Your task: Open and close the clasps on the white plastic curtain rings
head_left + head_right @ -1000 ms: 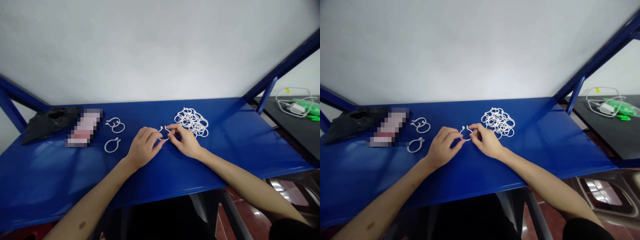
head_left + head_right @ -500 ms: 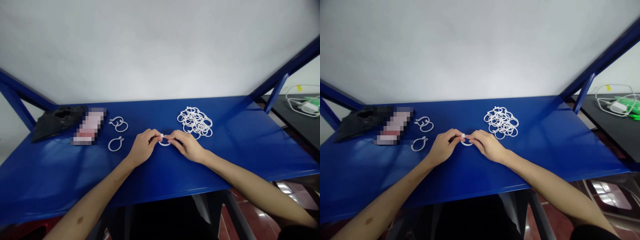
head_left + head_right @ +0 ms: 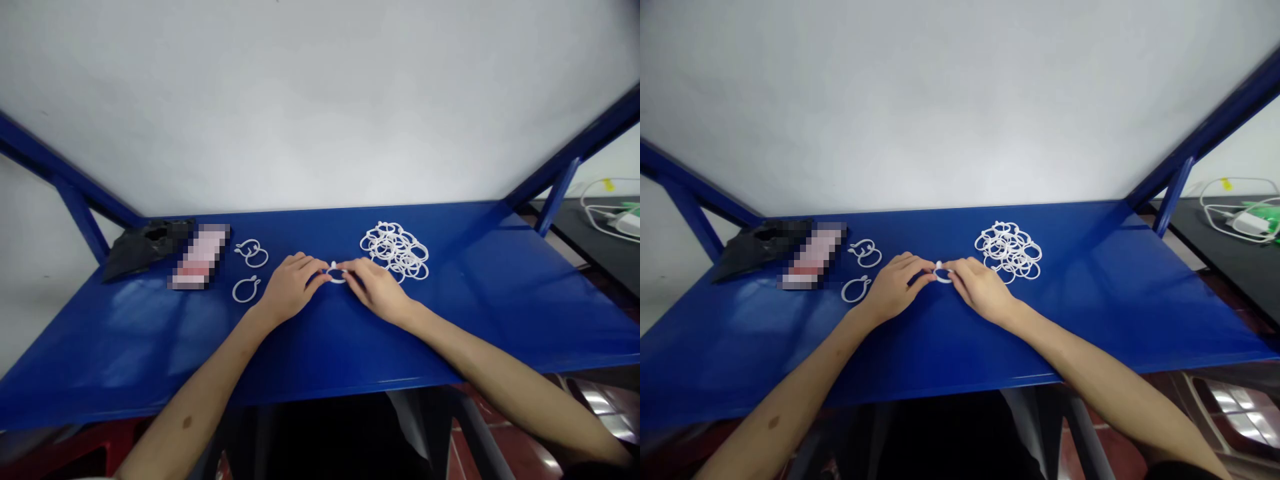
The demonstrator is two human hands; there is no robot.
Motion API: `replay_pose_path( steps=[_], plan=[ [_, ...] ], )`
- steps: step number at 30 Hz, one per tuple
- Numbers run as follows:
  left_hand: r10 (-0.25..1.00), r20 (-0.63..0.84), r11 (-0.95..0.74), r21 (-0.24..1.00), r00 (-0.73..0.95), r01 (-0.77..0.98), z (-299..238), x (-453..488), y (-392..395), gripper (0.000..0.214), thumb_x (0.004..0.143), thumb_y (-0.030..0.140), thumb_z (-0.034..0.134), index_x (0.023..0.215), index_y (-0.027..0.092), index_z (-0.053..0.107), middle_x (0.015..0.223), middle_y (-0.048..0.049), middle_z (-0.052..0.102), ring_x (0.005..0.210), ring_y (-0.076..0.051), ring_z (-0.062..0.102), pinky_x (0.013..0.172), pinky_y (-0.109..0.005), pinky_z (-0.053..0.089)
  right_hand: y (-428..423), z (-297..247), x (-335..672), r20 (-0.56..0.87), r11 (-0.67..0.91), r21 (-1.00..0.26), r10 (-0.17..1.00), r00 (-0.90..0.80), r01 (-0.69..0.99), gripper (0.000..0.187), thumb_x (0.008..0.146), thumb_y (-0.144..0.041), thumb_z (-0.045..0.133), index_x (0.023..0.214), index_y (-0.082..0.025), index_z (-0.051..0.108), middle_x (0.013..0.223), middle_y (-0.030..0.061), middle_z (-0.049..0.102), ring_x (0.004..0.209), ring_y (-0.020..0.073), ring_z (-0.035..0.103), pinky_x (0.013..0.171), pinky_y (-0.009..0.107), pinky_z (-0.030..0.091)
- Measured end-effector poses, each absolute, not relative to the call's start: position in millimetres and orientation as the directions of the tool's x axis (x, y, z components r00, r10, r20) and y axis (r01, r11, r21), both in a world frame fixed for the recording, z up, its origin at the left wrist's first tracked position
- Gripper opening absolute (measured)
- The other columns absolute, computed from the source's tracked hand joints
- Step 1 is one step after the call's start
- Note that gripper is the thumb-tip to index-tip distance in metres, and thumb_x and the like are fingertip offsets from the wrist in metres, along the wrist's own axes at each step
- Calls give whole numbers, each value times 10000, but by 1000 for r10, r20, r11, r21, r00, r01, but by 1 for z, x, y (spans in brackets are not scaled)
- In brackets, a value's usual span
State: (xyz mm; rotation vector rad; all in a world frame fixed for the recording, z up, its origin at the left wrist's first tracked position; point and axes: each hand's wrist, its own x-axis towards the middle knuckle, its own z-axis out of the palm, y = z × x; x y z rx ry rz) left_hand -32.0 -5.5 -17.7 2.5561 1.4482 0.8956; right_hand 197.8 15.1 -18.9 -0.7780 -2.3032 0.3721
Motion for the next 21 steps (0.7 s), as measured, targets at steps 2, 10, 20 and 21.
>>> replay_pose_path(
  steps=[2,10,20,21],
  plan=[
    [833,448,-452,210,326,867,-13,-45,-1,232,1008,381,528,1038,208,680,989,-43,739,942,-242,618,883,-402,457,24,-16,205,543,737,-448,674,-501,506,195,1026,-255,485,1188,-191,571,1023,98,709,888,207,680,785,362,576],
    [942,317,162,-157,-106,974,-7,-95,2,357,970,400,506,1079,110,682,1054,-194,667,1068,-388,547,849,-476,422,73,-2,263,628,537,-321,737,-249,780,146,966,-286,537,950,-192,647,876,89,698,823,241,634,746,378,515],
    [925,375,2,-179,67,984,-29,-90,6,329,979,301,396,953,150,686,1016,-176,675,1045,-355,516,854,-474,368,95,-17,300,534,441,-454,830,-160,774,119,903,-256,572,929,-186,664,841,66,667,795,219,597,781,356,467],
    [913,400,-15,-165,81,986,-30,-90,6,339,984,296,381,953,152,686,1008,-175,675,1033,-349,517,851,-470,366,93,-19,302,531,431,-462,834,-148,775,119,902,-259,570,919,-186,662,841,65,666,800,219,595,787,356,463]
  ],
)
